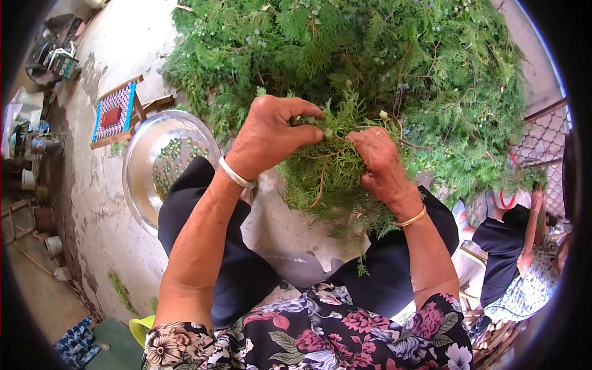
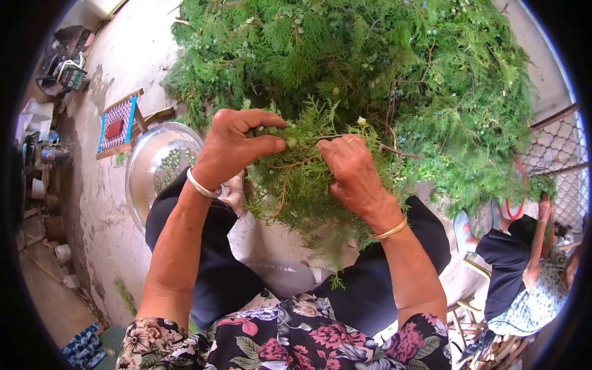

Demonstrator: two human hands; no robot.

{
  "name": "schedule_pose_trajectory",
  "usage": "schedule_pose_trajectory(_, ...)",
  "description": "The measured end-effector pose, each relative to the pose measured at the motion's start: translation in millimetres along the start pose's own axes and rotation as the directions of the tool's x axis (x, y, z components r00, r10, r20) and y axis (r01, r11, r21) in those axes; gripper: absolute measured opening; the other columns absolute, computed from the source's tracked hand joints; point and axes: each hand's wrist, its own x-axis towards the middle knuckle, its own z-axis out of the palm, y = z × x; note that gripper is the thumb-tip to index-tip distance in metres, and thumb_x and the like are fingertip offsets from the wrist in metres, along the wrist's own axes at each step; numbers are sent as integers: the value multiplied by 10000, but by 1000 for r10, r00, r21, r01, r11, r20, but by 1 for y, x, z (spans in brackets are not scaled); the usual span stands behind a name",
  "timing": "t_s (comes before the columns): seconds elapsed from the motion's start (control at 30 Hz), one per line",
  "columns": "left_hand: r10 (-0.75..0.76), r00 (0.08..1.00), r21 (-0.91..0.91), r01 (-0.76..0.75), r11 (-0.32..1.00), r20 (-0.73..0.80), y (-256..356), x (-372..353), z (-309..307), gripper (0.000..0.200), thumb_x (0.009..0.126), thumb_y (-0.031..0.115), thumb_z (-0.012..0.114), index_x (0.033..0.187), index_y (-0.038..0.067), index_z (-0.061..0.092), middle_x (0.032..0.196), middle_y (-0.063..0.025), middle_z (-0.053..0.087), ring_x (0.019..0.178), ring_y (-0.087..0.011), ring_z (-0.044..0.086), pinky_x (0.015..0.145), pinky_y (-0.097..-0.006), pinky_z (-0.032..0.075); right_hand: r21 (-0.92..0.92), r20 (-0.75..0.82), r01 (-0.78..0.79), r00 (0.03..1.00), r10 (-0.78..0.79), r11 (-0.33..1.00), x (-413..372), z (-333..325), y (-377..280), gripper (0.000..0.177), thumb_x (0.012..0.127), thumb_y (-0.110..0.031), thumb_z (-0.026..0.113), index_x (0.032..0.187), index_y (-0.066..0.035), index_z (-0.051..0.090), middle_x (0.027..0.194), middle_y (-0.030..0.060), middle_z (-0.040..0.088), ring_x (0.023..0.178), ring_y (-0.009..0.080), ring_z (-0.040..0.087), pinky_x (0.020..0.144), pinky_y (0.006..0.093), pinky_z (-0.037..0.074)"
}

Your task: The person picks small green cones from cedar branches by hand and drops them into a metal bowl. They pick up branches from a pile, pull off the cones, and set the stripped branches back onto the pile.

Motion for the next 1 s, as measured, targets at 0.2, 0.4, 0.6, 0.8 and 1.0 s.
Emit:
schedule_pose_trajectory(0.2,-358,930,-539,259,801,-85,4,0,-39,161,784,98,643,891,-18,673,693,-56,593,537,-42,455,406,-193,305,117,-46,1,999,5,993,-8,2,13,495,511,121,536,1000,50,571,933,178,606,901,357,551,855,415,429)
schedule_pose_trajectory(0.4,-381,917,-981,169,95,122,-8,0,-54,230,863,235,548,912,23,621,805,-160,605,624,-166,531,481,-273,412,10,-89,-21,996,22,1000,-10,1,15,497,510,125,528,1000,58,573,944,193,603,920,366,547,873,417,426)
schedule_pose_trajectory(0.6,-461,860,-906,356,230,221,-10,-7,-27,171,872,225,605,833,64,646,777,-102,578,588,-128,496,450,-223,374,-31,-76,-22,997,20,999,-7,1,13,515,512,118,532,1022,54,563,941,193,595,931,368,540,885,416,422)
schedule_pose_trajectory(0.8,-294,953,-121,284,951,-70,-4,-8,-2,196,755,126,699,841,-49,681,605,-30,591,565,-77,503,522,-239,412,-5,-22,6,1000,-6,1000,-4,0,9,521,512,117,548,1028,43,562,918,175,593,914,350,549,890,410,423)
schedule_pose_trajectory(1.0,-222,973,154,209,966,68,-3,-6,0,230,744,136,690,802,-84,655,599,-32,586,549,-79,497,517,-271,426,-2,9,23,1000,-23,1000,-2,-1,6,518,507,109,582,1020,42,563,897,164,590,875,332,552,869,405,425)
